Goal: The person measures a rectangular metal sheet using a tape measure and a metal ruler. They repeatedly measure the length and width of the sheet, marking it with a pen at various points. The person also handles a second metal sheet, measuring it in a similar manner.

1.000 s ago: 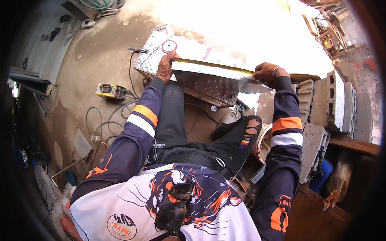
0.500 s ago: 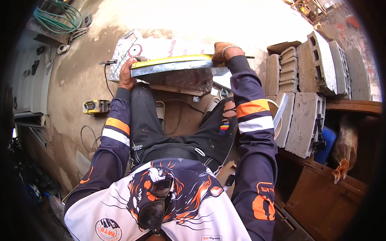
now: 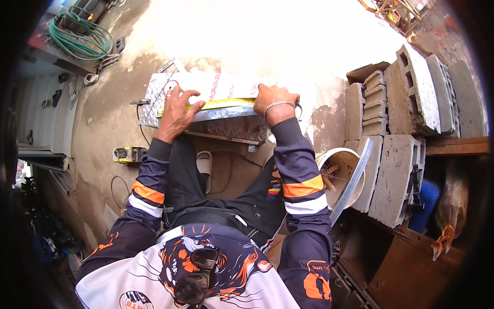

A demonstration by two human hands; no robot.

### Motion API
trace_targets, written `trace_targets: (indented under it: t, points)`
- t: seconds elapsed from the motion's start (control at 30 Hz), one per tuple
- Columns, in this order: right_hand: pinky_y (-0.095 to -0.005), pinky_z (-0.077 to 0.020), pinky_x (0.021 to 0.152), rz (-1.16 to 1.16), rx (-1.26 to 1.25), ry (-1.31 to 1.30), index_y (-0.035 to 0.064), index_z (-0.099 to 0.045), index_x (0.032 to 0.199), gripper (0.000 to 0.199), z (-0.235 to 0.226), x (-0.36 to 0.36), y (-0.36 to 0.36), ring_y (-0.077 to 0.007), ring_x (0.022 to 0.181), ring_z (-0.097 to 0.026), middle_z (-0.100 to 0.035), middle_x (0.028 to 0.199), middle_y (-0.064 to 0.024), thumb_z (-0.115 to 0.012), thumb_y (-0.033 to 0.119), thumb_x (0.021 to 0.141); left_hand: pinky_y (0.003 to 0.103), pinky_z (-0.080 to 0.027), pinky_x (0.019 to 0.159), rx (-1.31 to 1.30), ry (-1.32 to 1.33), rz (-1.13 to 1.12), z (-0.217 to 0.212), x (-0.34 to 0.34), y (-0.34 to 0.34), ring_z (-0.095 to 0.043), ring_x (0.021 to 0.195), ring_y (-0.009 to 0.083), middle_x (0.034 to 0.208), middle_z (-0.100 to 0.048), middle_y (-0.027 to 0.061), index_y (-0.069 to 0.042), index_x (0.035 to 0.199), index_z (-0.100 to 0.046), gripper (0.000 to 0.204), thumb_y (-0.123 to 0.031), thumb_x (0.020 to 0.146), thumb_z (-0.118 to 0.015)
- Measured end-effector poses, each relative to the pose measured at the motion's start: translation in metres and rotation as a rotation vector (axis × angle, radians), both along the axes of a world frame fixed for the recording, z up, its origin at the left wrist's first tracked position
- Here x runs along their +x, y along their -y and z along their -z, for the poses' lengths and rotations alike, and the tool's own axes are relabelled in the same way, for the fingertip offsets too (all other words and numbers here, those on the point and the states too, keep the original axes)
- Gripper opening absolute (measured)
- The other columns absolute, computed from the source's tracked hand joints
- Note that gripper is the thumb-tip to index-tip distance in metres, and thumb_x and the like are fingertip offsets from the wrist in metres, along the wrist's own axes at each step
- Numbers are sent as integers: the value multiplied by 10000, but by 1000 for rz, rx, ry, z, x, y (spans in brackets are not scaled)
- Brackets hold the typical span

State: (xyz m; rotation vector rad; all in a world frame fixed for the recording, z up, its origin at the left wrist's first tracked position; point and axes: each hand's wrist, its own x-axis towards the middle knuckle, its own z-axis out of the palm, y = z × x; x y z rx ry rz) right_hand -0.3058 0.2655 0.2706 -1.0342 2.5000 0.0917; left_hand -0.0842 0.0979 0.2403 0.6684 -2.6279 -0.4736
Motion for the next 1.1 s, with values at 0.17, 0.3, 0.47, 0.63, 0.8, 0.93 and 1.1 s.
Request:
trace_targets:
  t: [0.17, 0.3, 0.47, 0.63, 0.8, 0.93, 1.1]
  points:
    - [-663, -441, 836, 2, -57, -39, 180, -677, 1157, 308, 1, 3, -3, -360, 1082, -671, -734, 1106, -112, -575, 233, 871, 483, -446, 936, 109, 268, 92, 14, -44, -9, -525, 1034, 393, 1012, -571, 199, -84, 1049, -763, 422, -468, 880, -720]
    - [-651, -442, 823, 6, -85, -59, 178, -674, 1140, 288, 4, 2, -7, -356, 1073, -671, -737, 1084, -100, -577, 228, 874, 481, -449, 959, 260, 282, 47, 15, -47, -7, -535, 1063, 411, 1008, -596, 228, -105, 1014, -781, 429, -494, 835, -758]
    - [-653, -436, 787, 12, -122, -98, 161, -672, 1072, 219, 7, 10, -16, -347, 1019, -683, -745, 1022, -97, -587, 196, 873, 493, -466, 954, 361, 338, 82, 9, -50, -4, -580, 1049, 420, 987, -637, 265, -102, 968, -790, 424, -492, 802, -790]
    - [-652, -436, 793, -1, -153, -144, 156, -667, 1066, 212, 9, 19, -24, -348, 1005, -683, -743, 1003, -105, -603, 220, 875, 499, -487, 935, 368, 320, 88, 7, -47, -7, -607, 1035, 432, 982, -660, 278, -92, 939, -791, 419, -483, 787, -806]
    - [-644, -450, 866, 3, -91, -88, 136, -625, 1130, 291, -1, 20, -24, -394, 1095, -649, -730, 1079, -128, -600, 308, 897, 498, -504, 906, 307, 270, 93, 12, -44, -9, -631, 1002, 433, 964, -675, 275, -82, 936, -791, 414, -466, 784, -812]
    - [-642, -449, 879, 8, -87, -84, 127, -622, 1141, 299, 0, 20, -25, -390, 1115, -642, -729, 1089, -124, -599, 309, 903, 494, -506, 900, 341, 284, 114, 9, -45, -8, -641, 986, 427, 933, -686, 272, -65, 935, -787, 418, -456, 787, -809]
    - [-641, -444, 862, 5, -109, -99, 128, -633, 1130, 281, 3, 21, -26, -373, 1096, -650, -732, 1078, -114, -599, 280, 896, 488, -511, 893, 326, 302, 119, 5, -45, -9, -657, 970, 414, 913, -702, 261, -45, 934, -782, 429, -450, 794, -804]
